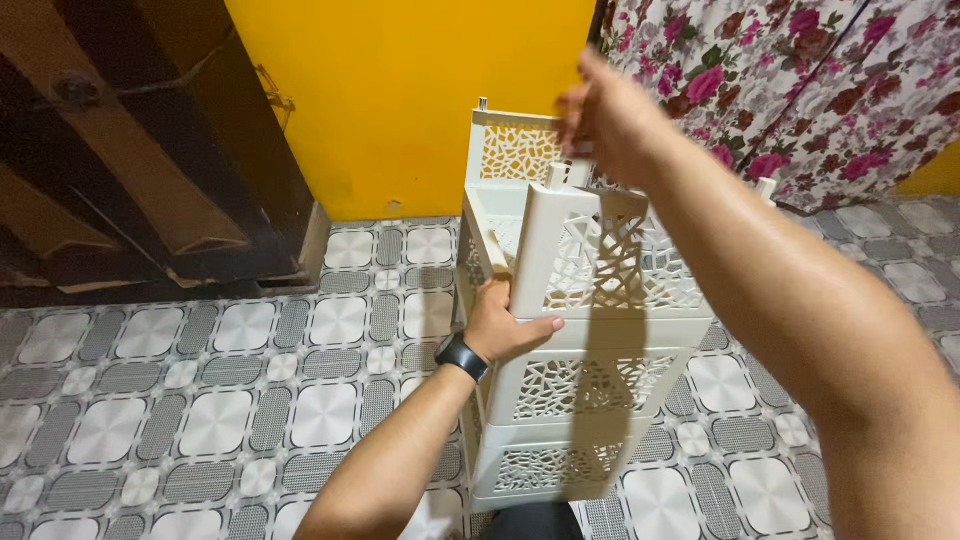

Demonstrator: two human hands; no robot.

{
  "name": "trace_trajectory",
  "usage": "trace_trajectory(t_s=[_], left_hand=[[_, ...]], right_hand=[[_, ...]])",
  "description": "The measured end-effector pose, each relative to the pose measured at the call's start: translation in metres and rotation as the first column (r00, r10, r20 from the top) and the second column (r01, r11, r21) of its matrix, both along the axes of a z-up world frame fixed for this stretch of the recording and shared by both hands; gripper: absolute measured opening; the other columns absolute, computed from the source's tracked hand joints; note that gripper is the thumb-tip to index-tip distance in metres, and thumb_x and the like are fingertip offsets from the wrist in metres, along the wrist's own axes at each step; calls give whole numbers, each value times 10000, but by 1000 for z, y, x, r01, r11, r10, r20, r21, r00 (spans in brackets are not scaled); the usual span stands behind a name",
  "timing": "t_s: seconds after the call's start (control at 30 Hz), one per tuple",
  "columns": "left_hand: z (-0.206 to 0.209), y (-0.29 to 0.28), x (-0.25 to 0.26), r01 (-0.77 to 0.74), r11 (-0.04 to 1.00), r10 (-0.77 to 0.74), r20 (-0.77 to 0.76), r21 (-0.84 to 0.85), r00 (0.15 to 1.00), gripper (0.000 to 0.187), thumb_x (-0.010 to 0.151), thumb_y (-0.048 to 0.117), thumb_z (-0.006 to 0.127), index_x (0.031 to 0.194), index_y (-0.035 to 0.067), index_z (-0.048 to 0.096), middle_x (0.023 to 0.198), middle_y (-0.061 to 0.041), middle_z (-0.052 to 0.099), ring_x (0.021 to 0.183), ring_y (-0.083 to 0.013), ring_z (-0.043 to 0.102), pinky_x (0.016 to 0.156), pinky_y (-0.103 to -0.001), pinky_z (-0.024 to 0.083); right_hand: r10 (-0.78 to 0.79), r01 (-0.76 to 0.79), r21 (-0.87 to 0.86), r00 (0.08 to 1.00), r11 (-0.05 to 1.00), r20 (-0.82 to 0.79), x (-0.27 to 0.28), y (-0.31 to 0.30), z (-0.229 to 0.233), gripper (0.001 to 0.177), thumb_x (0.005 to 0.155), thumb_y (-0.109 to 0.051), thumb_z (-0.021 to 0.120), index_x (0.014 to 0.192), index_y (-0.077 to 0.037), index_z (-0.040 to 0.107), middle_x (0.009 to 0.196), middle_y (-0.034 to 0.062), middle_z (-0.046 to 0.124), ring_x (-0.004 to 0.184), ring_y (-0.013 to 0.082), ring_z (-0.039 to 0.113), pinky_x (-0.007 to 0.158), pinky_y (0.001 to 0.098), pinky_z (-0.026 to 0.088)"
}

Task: The person assembles a white plastic crate by hand. They place a perforated tray on the floor, attach side panels, and then stack the assembled crate onto other crates.

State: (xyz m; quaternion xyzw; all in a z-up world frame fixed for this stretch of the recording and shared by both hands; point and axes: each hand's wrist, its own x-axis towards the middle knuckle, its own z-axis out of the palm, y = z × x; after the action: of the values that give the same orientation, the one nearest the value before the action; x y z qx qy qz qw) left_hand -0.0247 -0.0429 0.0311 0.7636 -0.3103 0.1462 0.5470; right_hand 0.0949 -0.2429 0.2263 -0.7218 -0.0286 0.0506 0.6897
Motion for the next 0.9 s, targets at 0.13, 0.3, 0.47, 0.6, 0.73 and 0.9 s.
trace_trajectory(t_s=[0.13,0.3,0.47,0.6,0.73,0.9], left_hand=[[3,-2,2,7,1000,-8,74,17,997,317,724,359,872,840,93,747,780,-70,743,747,-248,703,814,-390,528],[0,2,-2,101,993,-110,-155,-65,982,331,751,382,828,830,83,713,707,-44,691,658,-195,677,661,-331,534],[-5,9,-4,69,997,-71,-37,-42,997,358,756,348,862,737,53,661,665,-49,638,614,-178,618,604,-319,494],[-14,16,-2,75,989,-79,-30,-126,996,345,771,341,853,801,47,676,705,-39,647,646,-160,618,617,-313,513],[-13,25,5,70,993,-81,-115,-94,990,347,752,356,850,826,52,701,707,-28,685,646,-139,648,621,-301,528],[-13,29,-4,45,996,-41,56,-74,998,333,763,347,861,809,58,702,725,-51,689,700,-178,662,712,-330,538]], right_hand=[[-19,-98,287,925,953,380,9,-23,25,692,1023,-719,346,1075,-66,568,851,120,696,806,274,653,786,453,478],[-86,74,243,995,967,41,2,11,-23,508,1021,-728,334,1076,-279,565,870,-55,649,831,126,610,731,384,442],[-163,95,187,905,978,392,3,-13,-11,568,1009,-685,430,1012,-138,584,840,50,657,798,200,602,730,388,466],[-43,-80,317,931,945,363,-7,-12,-23,566,1058,-664,468,1052,-112,593,878,63,656,868,225,632,797,410,455],[-138,-30,322,863,946,486,-16,-41,17,584,1071,-656,437,1039,-99,610,903,82,652,888,234,633,821,421,466],[-65,7,313,983,950,173,-25,-10,-34,614,1087,-647,398,1023,-83,632,935,106,647,912,245,634,852,434,478]])
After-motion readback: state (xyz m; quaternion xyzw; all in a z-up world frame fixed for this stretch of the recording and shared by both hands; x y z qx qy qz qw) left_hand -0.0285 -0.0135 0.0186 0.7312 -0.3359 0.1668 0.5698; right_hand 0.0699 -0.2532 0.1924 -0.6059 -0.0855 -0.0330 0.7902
